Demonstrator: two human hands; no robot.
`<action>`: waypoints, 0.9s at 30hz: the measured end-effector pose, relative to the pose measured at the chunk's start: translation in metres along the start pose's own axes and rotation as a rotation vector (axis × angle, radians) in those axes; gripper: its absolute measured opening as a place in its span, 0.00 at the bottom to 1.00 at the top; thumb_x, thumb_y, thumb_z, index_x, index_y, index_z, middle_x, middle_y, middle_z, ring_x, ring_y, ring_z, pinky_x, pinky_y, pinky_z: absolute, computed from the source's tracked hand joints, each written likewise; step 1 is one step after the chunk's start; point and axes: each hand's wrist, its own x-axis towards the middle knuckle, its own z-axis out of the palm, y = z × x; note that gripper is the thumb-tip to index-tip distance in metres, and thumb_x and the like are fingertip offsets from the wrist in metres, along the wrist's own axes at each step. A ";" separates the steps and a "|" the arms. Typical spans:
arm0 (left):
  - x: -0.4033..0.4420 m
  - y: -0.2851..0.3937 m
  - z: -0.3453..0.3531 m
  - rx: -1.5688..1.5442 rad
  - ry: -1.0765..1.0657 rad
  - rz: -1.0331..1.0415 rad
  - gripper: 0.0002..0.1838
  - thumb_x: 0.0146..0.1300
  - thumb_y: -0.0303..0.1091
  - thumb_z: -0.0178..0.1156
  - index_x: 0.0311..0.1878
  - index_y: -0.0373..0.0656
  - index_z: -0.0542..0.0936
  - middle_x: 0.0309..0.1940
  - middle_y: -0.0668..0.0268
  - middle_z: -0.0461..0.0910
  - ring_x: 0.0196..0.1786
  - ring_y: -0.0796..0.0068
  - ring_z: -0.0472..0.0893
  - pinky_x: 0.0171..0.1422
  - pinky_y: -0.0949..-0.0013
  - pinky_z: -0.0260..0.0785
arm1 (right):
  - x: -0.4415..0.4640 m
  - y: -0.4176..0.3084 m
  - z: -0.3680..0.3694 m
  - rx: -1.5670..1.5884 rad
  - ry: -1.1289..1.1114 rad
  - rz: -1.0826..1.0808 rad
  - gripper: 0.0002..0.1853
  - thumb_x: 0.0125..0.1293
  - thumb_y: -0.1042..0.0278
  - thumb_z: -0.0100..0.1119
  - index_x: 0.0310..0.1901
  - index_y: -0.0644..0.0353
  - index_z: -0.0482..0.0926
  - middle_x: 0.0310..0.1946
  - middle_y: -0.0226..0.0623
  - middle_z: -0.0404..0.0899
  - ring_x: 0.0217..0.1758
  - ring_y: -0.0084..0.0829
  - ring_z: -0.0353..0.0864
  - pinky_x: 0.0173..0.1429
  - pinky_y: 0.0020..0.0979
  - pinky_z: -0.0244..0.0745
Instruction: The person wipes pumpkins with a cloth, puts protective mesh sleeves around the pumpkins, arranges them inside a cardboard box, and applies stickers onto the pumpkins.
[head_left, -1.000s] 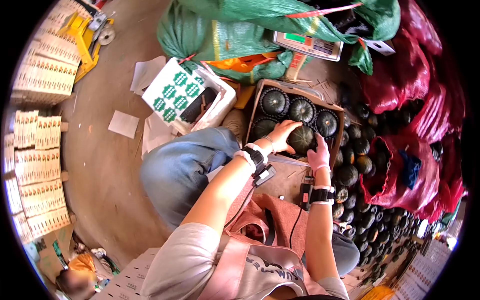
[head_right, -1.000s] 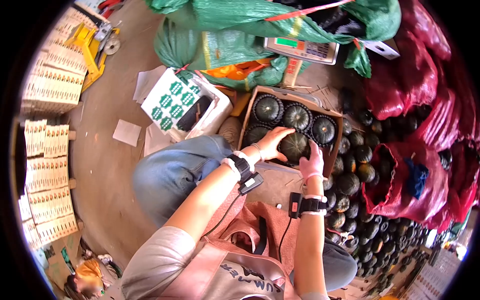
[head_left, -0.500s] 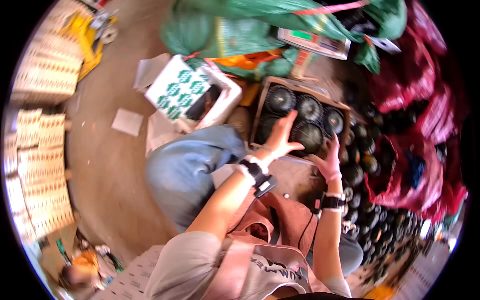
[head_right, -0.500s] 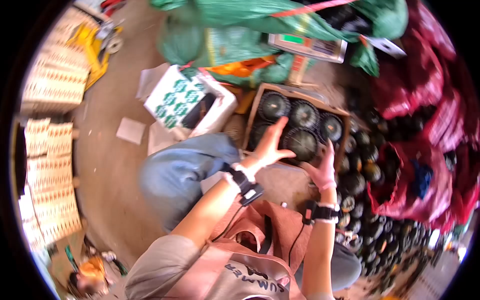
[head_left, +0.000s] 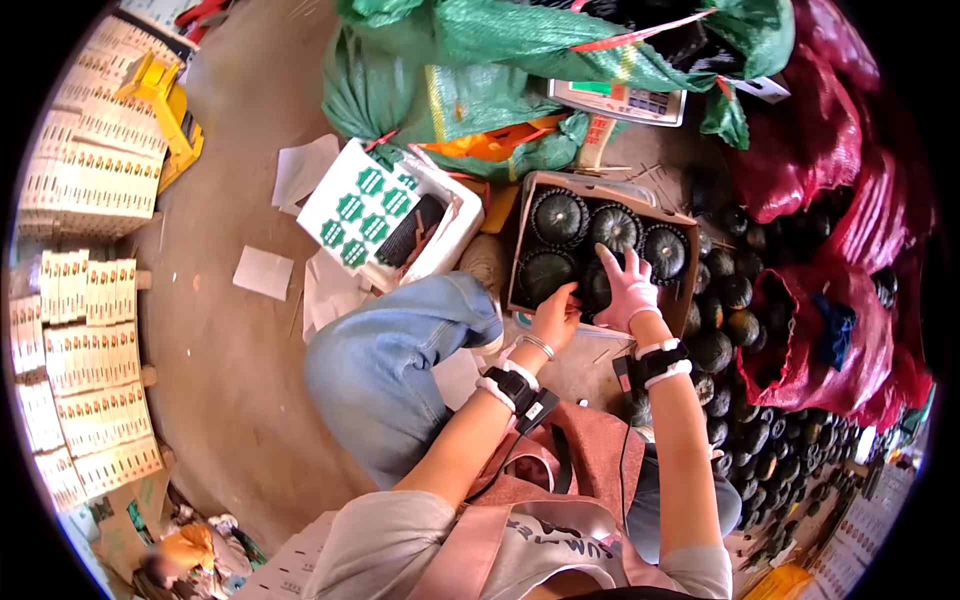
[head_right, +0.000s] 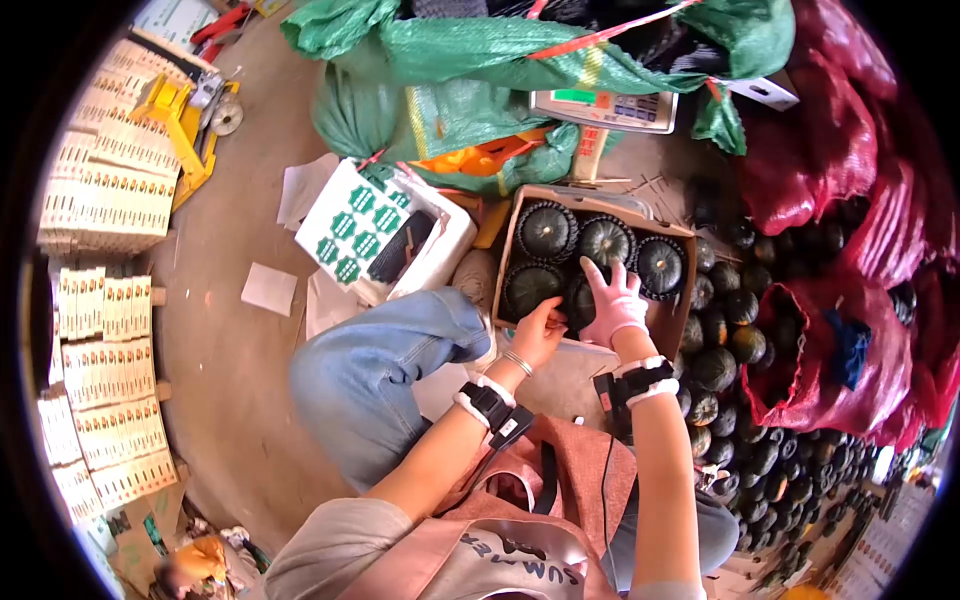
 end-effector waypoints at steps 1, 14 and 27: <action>0.000 -0.002 0.000 0.000 -0.003 0.036 0.27 0.54 0.19 0.60 0.59 0.38 0.68 0.36 0.60 0.80 0.38 0.70 0.81 0.44 0.71 0.75 | 0.001 0.002 0.002 0.041 0.014 0.006 0.60 0.30 0.59 0.76 0.69 0.29 0.50 0.69 0.47 0.48 0.67 0.55 0.56 0.60 0.47 0.70; 0.036 0.043 0.031 0.739 -0.073 0.398 0.32 0.43 0.39 0.69 0.55 0.46 0.73 0.50 0.60 0.69 0.58 0.60 0.65 0.57 0.49 0.57 | -0.035 0.118 0.027 1.468 0.506 -0.022 0.49 0.30 0.76 0.68 0.62 0.56 0.61 0.49 0.38 0.71 0.50 0.34 0.73 0.56 0.32 0.71; 0.054 0.054 0.059 0.956 -0.304 0.189 0.42 0.36 0.46 0.74 0.59 0.56 0.69 0.64 0.63 0.56 0.70 0.58 0.51 0.67 0.33 0.40 | -0.009 0.120 0.010 0.598 -0.112 0.066 0.45 0.28 0.62 0.72 0.58 0.46 0.69 0.51 0.50 0.68 0.55 0.51 0.69 0.61 0.39 0.68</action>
